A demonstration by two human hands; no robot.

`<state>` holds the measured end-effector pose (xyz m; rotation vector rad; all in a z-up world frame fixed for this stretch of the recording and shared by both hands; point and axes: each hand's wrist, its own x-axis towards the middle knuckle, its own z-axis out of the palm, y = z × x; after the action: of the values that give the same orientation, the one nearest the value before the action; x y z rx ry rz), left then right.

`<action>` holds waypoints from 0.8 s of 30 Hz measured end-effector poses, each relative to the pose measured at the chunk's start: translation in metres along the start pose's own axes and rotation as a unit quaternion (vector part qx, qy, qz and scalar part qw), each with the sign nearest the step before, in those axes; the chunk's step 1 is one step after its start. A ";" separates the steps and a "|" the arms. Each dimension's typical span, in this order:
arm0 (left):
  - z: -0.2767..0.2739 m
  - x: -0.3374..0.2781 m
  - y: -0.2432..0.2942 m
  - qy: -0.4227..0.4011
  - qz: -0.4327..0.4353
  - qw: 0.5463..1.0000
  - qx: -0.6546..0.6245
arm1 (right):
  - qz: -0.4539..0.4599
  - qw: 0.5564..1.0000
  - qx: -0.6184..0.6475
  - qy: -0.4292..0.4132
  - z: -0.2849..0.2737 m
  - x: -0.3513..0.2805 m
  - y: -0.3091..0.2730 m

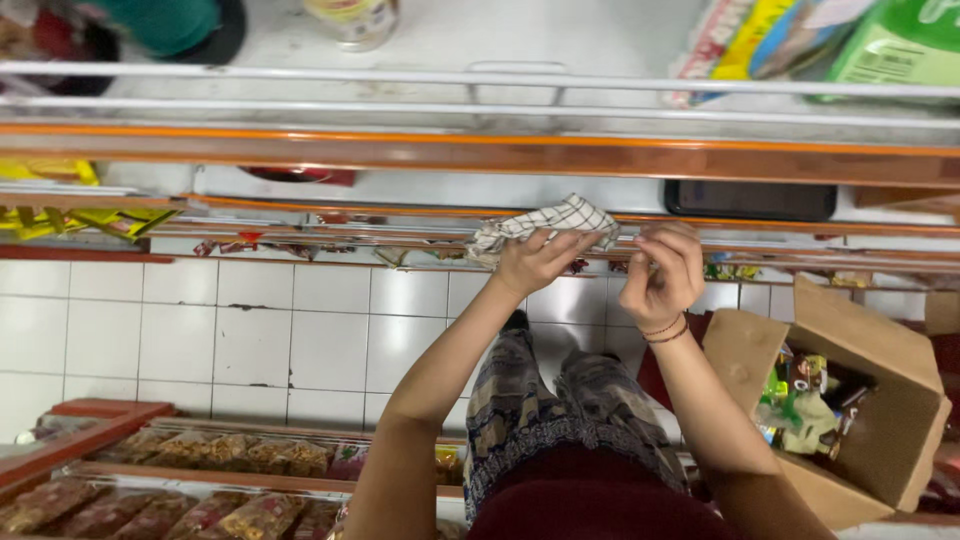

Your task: The person takes milk cartons and snack bags from a cardboard box and places them on shelves, then sprays the shelves with a bottle and wipes them with a cloth.

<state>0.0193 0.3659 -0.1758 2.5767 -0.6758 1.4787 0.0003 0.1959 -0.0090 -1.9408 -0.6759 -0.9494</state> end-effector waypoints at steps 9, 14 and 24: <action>0.030 0.067 0.078 -0.044 0.184 0.977 0.095 | 0.087 0.991 -0.082 0.054 -0.079 -0.037 0.036; 0.054 0.098 0.141 -0.057 0.254 0.958 0.117 | 0.120 0.981 -0.118 0.095 -0.122 -0.052 0.057; 0.120 0.154 0.280 -0.102 0.359 0.923 0.088 | 0.197 0.945 -0.216 0.146 -0.237 -0.086 0.092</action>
<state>0.0644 0.0287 -0.1472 2.7881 -1.7383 1.4728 -0.0649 -0.0628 -0.0381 -2.1341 0.1078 -1.1587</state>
